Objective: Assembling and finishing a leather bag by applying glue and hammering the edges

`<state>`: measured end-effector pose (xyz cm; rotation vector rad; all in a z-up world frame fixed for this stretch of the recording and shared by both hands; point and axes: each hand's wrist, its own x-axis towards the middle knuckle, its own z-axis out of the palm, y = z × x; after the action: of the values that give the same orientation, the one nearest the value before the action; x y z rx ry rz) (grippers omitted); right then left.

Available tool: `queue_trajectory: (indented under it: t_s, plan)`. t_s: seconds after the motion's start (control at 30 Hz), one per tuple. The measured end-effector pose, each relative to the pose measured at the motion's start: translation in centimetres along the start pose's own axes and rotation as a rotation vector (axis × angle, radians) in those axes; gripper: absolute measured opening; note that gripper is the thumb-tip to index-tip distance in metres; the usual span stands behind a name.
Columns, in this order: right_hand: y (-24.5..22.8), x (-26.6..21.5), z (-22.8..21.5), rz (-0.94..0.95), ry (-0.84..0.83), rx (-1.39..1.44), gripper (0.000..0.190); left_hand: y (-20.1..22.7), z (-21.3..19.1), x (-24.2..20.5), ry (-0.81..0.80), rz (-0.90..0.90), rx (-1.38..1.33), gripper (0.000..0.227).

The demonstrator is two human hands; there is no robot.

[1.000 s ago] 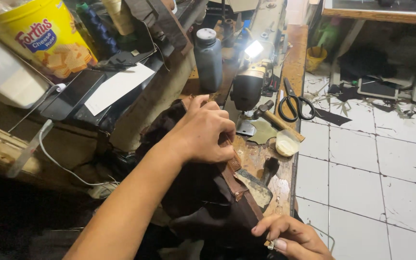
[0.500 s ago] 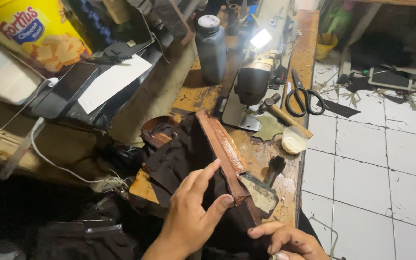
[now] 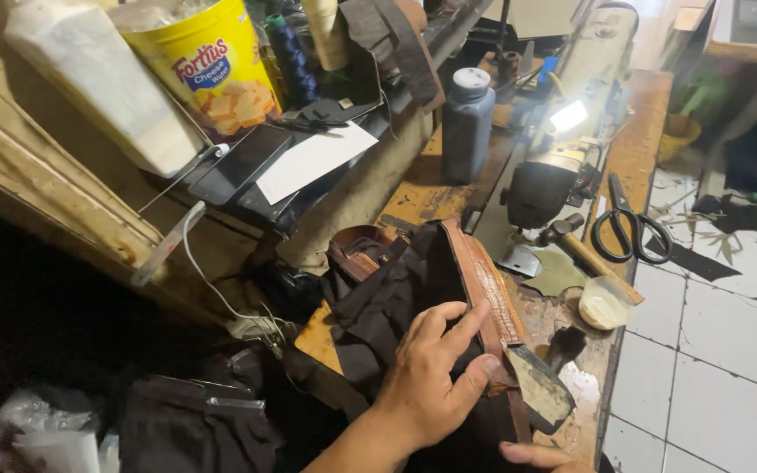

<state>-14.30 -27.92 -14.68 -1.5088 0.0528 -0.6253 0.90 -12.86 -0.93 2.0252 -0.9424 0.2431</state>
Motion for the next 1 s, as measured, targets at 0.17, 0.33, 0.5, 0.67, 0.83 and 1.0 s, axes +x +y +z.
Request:
queue_trajectory:
  t_s: [0.17,0.33,0.5,0.67,0.83,1.0]
  plan:
    - [-1.9,3.2,-5.5,0.055,-0.371,0.187,0.043,-0.5,-0.1,0.1,-0.039,0.034,0.019,0.055]
    - [-10.1,8.8,-8.3,-0.068,-0.308,0.097,0.011,0.1,0.5,-0.2,0.026,-0.129,-0.113,0.046]
    - [-4.8,16.4,-10.9,-0.152,-0.067,-0.699,0.016,0.8,1.6,-0.9,0.21,-0.056,-0.082,0.022]
    - [3.1,21.8,-13.2,-0.285,-0.2,-1.058,0.016,0.4,2.3,-1.9,0.375,0.045,0.16,0.019]
    - [6.1,24.5,-14.0,-0.142,-0.387,-1.429,0.016,0.9,2.1,-2.5,0.315,-0.011,0.222,0.03]
    - [4.0,25.6,-11.7,0.124,-0.469,-1.443,0.019,1.1,2.6,-2.6,0.231,-0.151,0.192,0.034]
